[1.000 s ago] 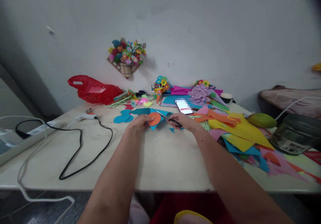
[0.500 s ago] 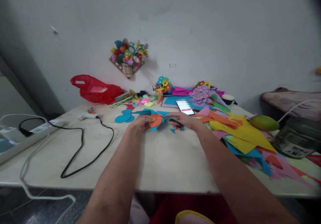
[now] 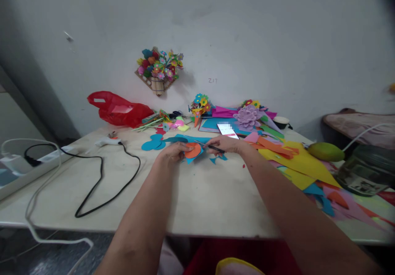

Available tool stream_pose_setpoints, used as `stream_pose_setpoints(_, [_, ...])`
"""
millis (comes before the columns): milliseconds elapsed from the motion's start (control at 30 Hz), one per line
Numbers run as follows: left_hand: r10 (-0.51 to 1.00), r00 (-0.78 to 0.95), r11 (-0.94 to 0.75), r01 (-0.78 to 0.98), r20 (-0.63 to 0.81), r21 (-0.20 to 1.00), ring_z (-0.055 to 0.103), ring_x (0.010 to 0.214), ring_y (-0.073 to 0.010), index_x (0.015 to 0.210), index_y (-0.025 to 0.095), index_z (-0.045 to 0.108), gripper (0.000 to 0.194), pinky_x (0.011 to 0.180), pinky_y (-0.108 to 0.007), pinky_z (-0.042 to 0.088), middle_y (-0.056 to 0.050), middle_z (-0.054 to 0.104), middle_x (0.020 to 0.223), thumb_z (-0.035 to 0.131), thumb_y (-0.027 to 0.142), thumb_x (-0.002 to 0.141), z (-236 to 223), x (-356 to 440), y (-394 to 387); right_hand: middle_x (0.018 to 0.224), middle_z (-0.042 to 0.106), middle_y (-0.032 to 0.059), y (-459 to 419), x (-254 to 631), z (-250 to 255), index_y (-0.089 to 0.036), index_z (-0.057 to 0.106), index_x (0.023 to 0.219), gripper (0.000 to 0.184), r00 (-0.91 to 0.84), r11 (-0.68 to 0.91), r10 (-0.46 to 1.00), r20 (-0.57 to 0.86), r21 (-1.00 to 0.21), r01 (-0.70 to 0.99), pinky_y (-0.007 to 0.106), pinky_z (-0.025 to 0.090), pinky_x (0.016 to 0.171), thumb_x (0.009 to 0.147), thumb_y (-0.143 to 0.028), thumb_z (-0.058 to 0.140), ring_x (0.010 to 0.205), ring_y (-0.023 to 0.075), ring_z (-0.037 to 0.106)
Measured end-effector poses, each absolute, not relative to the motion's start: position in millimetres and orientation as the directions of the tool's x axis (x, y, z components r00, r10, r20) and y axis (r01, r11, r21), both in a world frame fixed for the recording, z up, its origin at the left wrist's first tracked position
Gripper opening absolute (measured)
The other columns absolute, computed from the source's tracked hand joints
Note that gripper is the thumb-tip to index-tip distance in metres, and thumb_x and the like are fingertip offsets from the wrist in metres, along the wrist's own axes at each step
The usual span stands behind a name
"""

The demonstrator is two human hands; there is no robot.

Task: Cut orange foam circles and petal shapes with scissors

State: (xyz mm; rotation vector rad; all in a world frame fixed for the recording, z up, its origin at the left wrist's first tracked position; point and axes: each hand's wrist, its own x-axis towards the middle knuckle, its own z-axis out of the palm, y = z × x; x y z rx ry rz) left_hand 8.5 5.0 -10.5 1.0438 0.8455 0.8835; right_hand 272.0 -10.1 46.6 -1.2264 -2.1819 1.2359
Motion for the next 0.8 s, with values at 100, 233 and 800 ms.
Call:
stream_pose_setpoints(100, [0.908, 0.392, 0.239, -0.199, -0.146, 0.951, 0.073, 0.055, -0.0175, 0.061, 0.014, 0.075, 0.03, 0.06, -0.023, 0.061, -0.006, 0.076, 0.063, 0.102, 0.0, 0.06, -9.3, 9.9, 3.5, 0.061, 0.065, -0.004, -8.7, 271.9, 46.4, -0.023, 0.088, 0.091, 0.029, -0.59, 0.301, 0.803, -0.078, -0.803, 0.515, 0.024, 0.041, 0.054, 0.071, -0.043, 0.094, 0.055, 0.0114, 0.052])
stream_pose_setpoints(233, [0.92, 0.365, 0.223, -0.183, -0.144, 0.958, 0.07, 0.053, -0.0175, 0.055, 0.017, 0.071, 0.036, 0.058, -0.025, 0.06, -0.003, 0.071, 0.056, 0.103, 0.002, 0.057, -9.1, 11.0, 2.7, 0.067, 0.063, -0.0036, -6.2, 273.2, 47.9, -0.023, 0.085, 0.08, 0.025, -0.606, 0.426, 0.795, 0.024, -0.733, 0.531, 0.025, 0.037, 0.059, 0.068, -0.043, 0.094, 0.064, 0.0128, 0.051])
stream_pose_setpoints(800, [0.934, 0.299, 0.224, -0.073, -0.193, 0.972, 0.071, 0.06, -0.0193, 0.061, 0.016, 0.074, 0.03, 0.065, -0.029, 0.059, -0.005, 0.073, 0.062, 0.102, 0.006, 0.063, -13.4, 8.5, 8.2, 0.053, 0.057, -0.0054, -8.3, 274.1, 52.7, -0.021, 0.088, 0.081, 0.027, -0.501, 0.278, 0.864, -0.046, -0.786, 0.552, 0.026, 0.035, 0.048, 0.064, -0.039, 0.098, 0.05, 0.0106, 0.046])
